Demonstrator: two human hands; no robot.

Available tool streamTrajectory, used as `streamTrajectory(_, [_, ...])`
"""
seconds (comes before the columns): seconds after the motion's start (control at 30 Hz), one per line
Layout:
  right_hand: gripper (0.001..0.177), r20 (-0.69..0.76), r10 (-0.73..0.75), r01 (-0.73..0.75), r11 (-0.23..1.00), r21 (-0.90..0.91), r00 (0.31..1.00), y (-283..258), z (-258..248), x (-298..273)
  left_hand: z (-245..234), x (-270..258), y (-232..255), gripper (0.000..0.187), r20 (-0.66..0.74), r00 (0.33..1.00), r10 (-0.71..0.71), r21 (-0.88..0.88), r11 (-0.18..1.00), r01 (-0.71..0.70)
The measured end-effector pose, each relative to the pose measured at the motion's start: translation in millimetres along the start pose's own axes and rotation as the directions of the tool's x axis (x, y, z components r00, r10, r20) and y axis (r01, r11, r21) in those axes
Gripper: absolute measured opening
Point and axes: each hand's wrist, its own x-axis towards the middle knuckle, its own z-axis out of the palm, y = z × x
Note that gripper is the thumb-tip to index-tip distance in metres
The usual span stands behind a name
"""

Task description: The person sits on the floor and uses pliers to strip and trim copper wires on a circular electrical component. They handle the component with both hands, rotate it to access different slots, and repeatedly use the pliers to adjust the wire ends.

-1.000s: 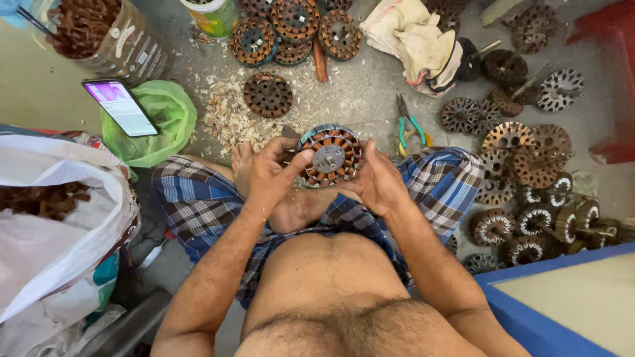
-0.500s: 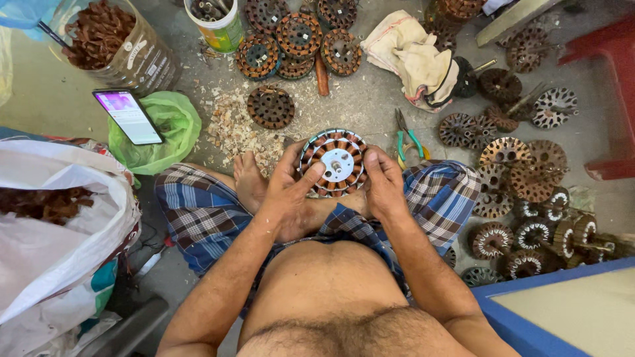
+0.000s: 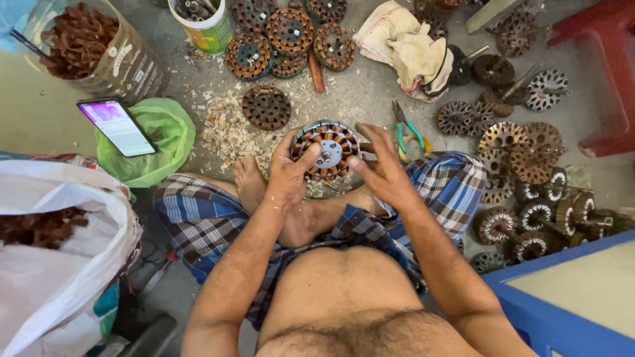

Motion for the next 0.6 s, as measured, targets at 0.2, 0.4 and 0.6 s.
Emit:
streamTrajectory(0.2, [0.028,0.12,0.322,-0.183,0.765,-0.618,0.939,-23,-25,-58,-37,31,10,0.04,-0.044,0.993,0.11,0.041,0.993,-0.108])
streamTrajectory(0.4, [0.042,0.152,0.647,-0.079,0.313,-0.947,0.747,-29,-20,-157,-57,33,26,0.054,-0.063,0.987,0.148,0.174,0.976,-0.135])
streamTrajectory(0.6, [0.042,-0.108,0.646,-0.277,0.166,-0.946,0.756,-15,-25,-197,-58,29,31,0.051,-0.008,0.971,0.238,0.402,0.89,-0.215])
